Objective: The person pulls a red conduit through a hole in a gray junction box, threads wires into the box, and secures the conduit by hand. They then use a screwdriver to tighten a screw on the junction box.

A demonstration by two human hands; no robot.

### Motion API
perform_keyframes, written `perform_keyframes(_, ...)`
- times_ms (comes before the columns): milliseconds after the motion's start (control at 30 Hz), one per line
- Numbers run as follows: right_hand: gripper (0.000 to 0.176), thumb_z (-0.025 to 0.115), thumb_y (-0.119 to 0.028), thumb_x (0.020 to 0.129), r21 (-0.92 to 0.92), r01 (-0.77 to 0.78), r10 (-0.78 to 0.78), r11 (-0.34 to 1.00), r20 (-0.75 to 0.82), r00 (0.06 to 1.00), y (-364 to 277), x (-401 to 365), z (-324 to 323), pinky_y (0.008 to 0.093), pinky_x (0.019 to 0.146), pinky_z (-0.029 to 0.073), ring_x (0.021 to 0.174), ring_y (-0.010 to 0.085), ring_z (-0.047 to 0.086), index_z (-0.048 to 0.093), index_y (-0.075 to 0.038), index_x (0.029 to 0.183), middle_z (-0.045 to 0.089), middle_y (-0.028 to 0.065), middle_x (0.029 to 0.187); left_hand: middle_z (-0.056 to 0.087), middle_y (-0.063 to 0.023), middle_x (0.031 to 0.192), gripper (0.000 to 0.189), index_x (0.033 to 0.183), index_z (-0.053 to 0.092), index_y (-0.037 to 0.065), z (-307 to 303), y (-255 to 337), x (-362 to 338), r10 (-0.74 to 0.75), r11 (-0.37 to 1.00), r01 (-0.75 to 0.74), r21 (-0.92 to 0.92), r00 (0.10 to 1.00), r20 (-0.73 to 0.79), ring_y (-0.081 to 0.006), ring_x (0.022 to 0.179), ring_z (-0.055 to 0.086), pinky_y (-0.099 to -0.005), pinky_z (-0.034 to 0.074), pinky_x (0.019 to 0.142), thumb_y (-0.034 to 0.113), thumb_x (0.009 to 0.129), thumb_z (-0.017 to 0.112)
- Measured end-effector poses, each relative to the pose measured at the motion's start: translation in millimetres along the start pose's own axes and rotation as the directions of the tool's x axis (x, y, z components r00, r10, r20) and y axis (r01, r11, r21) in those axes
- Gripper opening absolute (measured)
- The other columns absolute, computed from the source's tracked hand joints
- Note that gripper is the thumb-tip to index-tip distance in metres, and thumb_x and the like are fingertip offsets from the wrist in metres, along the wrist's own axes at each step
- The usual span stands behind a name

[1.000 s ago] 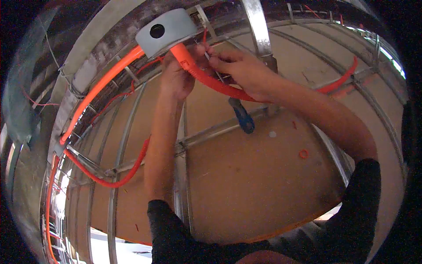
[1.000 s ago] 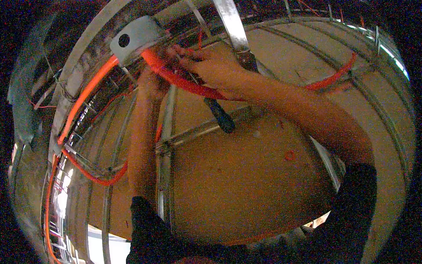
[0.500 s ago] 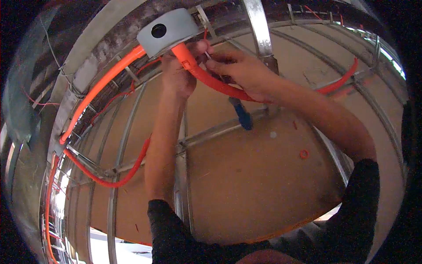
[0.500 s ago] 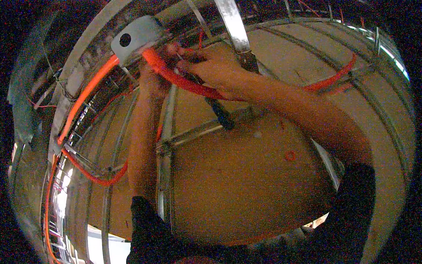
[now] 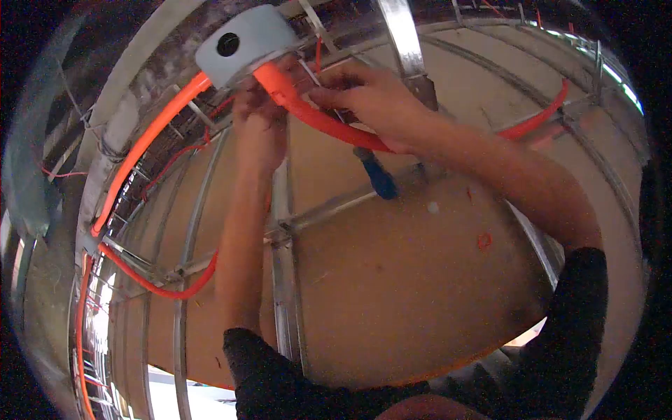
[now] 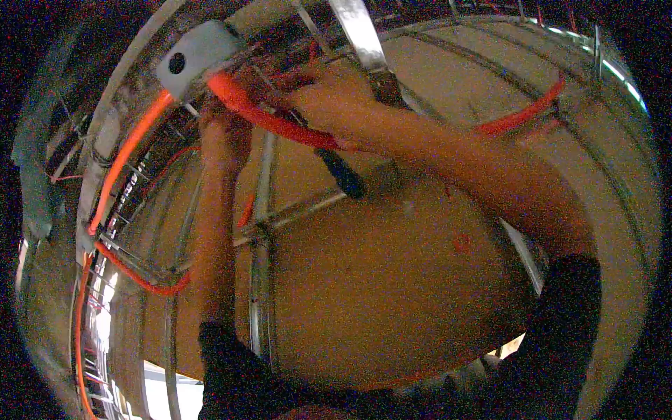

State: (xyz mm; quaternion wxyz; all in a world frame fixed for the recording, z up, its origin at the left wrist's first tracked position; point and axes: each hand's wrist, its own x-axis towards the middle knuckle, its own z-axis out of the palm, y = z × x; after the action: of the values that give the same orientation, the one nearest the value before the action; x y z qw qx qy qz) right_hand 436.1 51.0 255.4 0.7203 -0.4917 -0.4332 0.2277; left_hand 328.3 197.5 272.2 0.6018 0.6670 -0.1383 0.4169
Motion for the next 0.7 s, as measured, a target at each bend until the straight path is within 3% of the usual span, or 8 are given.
perform_keyframes(100,0.019,0.071,-0.018,0.087,-0.047,0.026,-0.025,0.999,0.004,1.000,3.1,-0.9,-5.6,0.0284,0.067,0.048,0.077,0.0104,0.059,0.063,-0.006,0.099,0.063,0.0010,0.087,0.057,-0.0136,0.130,0.046,0.130,0.048,0.000,5.7,9.2,-8.8,-0.022,1.000,0.022,-0.014,1.000,-0.013,-0.0270,0.122,0.054,-0.0417,0.042,0.105,-0.002,0.083,0.048)
perform_keyframes(233,0.021,0.072,-0.019,0.087,0.071,0.071,-0.072,0.995,0.012,0.997,6.8,-1.9,-5.5,0.0275,0.062,0.047,0.074,0.0099,0.058,0.063,-0.005,0.100,0.064,0.0016,0.087,0.052,-0.0132,0.136,0.055,0.133,0.045,0.002,7.2,20.1,-17.9,0.088,0.996,-0.088,-0.007,0.988,0.129,-0.0287,0.125,0.051,-0.0431,0.038,0.107,0.019,0.083,0.061)
perform_keyframes(267,0.022,0.072,-0.019,0.087,0.038,0.060,-0.060,0.998,0.014,0.998,6.2,0.4,-6.6,0.0272,0.062,0.047,0.073,0.0098,0.057,0.063,-0.005,0.101,0.064,0.0018,0.086,0.052,-0.0132,0.136,0.055,0.133,0.045,0.002,12.5,24.7,-18.7,0.080,0.997,-0.080,-0.003,0.988,0.133,-0.0287,0.125,0.051,-0.0431,0.038,0.107,0.019,0.083,0.061)
perform_keyframes(367,0.022,0.072,-0.019,0.086,-0.006,0.049,-0.049,0.999,0.022,0.999,-4.8,-6.0,-8.8,0.0267,0.062,0.048,0.073,0.0099,0.058,0.063,-0.005,0.102,0.064,0.0020,0.085,0.048,-0.0151,0.138,0.058,0.135,0.044,0.005,34.0,30.0,-18.6,0.192,0.978,-0.203,0.042,0.962,0.194,-0.0326,0.128,0.046,-0.0494,0.035,0.109,0.042,0.092,0.056)
perform_keyframes(433,0.022,0.072,-0.018,0.086,-0.015,0.040,-0.040,0.999,0.031,0.999,-7.9,-7.7,-7.2,0.0264,0.063,0.048,0.074,0.0101,0.059,0.064,-0.005,0.102,0.064,0.0020,0.084,0.056,-0.0134,0.126,0.056,0.129,0.048,0.004,44.6,29.9,-16.6,0.174,0.977,-0.172,0.128,0.985,-0.004,-0.0319,0.117,0.054,-0.0480,0.040,0.103,0.047,0.093,0.055)
perform_keyframes(467,0.021,0.072,-0.018,0.086,0.014,0.072,-0.072,0.997,0.019,0.997,-5.0,-6.4,-5.5,0.0266,0.064,0.049,0.073,0.0104,0.060,0.064,-0.005,0.101,0.065,0.0024,0.083,0.056,-0.0134,0.126,0.056,0.129,0.048,0.004,50.9,31.2,-14.8,0.176,0.976,-0.173,0.131,0.984,-0.005,-0.0319,0.117,0.054,-0.0480,0.040,0.103,0.047,0.093,0.055)
perform_keyframes(533,0.021,0.073,-0.017,0.086,0.042,0.107,-0.108,0.993,0.005,0.994,-8.2,-9.6,-4.2,0.0268,0.065,0.050,0.073,0.0107,0.060,0.065,-0.004,0.100,0.065,0.0027,0.083,0.059,-0.0051,0.115,0.054,0.122,0.053,0.006,63.3,34.3,-8.5,0.125,0.990,-0.114,0.083,0.982,-0.142,-0.0214,0.107,0.058,-0.0377,0.043,0.093,0.049,0.090,0.060)
perform_keyframes(700,0.018,0.073,-0.017,0.085,-0.041,0.135,-0.137,0.990,-0.041,0.990,-15.2,-17.2,-5.5,0.0282,0.064,0.052,0.070,0.0111,0.062,0.068,-0.003,0.096,0.067,0.0036,0.083,0.062,-0.0034,0.104,0.043,0.112,0.057,0.005,62.3,32.5,-0.2,0.200,0.978,-0.184,0.097,0.958,-0.204,-0.0146,0.096,0.059,-0.0332,0.045,0.085,0.040,0.089,0.066)
